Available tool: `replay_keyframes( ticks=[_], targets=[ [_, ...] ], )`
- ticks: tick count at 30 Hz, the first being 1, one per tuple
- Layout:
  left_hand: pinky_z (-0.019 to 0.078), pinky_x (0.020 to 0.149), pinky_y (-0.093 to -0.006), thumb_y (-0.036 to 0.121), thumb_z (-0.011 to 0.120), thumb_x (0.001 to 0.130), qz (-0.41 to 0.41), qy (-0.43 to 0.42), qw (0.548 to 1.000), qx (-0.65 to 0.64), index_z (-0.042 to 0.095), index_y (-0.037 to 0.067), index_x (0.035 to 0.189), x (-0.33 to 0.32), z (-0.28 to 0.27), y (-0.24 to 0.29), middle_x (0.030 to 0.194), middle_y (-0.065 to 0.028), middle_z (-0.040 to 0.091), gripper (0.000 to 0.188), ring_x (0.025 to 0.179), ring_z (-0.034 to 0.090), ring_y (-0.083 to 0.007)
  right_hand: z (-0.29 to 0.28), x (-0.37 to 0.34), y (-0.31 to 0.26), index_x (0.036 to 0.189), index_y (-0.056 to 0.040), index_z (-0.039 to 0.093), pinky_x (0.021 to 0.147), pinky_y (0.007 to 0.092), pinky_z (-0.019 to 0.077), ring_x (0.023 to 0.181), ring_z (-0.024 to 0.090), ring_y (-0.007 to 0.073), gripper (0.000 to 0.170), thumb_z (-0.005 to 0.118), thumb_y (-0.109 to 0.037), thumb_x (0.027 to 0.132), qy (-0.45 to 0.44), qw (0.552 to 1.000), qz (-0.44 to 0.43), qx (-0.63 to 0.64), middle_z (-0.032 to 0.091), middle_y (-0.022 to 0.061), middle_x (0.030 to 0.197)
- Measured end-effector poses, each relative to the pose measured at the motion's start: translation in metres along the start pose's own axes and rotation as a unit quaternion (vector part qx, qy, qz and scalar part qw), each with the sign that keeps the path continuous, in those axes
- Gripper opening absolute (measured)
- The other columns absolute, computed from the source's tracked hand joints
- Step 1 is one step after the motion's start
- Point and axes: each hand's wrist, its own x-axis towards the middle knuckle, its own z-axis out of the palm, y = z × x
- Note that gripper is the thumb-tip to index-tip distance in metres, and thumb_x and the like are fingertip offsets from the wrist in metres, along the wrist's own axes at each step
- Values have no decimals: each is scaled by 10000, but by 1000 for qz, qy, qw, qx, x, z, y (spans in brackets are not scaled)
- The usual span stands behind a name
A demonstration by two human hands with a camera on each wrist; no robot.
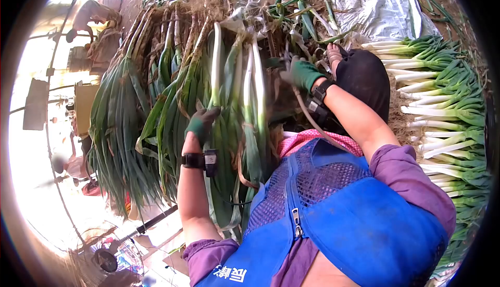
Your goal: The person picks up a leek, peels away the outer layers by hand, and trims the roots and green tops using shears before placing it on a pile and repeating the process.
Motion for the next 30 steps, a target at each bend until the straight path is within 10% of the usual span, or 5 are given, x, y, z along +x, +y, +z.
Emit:
replay_keyframes(
  ticks=[6, 10, 14, 18, 30],
  targets=[
    [491, 685, -379, 413, 747, 801, 35, 89, 963, 252, 669, 19, 966, -25, 43, 39, 845, -106, 689, 435, 748, 634, -194, 0, -3, -11, 1148, -23, 659, 845, 350, 524, 951, 686, 332, 482, 698, -403, 855, -76, 953, -73, 284, 694, 188, 946],
    [495, 698, -414, 386, 756, 781, 122, 90, 961, 230, 641, 7, 935, -78, 65, 55, 848, -192, 677, 425, 770, 654, -305, -7, 13, -23, 1105, -12, 635, 788, 373, 534, 914, 671, 287, 321, 647, -285, 936, -193, 772, 36, 605, 679, 147, 945],
    [488, 679, -412, 356, 760, 807, 147, 47, 963, 221, 632, 11, 939, -117, 78, 75, 805, -171, 656, 391, 754, 645, -288, -18, 28, -27, 1208, -14, 629, 871, 343, 524, 980, 656, 230, 393, 609, -325, 969, 137, 886, -263, 356, 691, 121, 1087],
    [500, 621, -434, 325, 757, 828, 167, 52, 967, 183, 619, 29, 909, -125, 84, 71, 748, -188, 663, 336, 679, 658, -351, -70, -1, -56, 1166, -48, 681, 918, 301, 473, 918, 658, 180, 269, 521, -204, 1016, 110, 841, -146, 509, 705, 76, 1064],
    [521, 658, -322, 220, 762, 843, 137, 9, 985, 102, 646, -9, 1026, -126, 86, 60, 810, -101, 696, 315, 706, 651, -174, -52, 19, -25, 1170, -150, 597, 917, 340, 397, 729, 666, 167, 235, 571, -47, 960, 322, 892, -280, 148, 679, 11, 819]
  ],
)
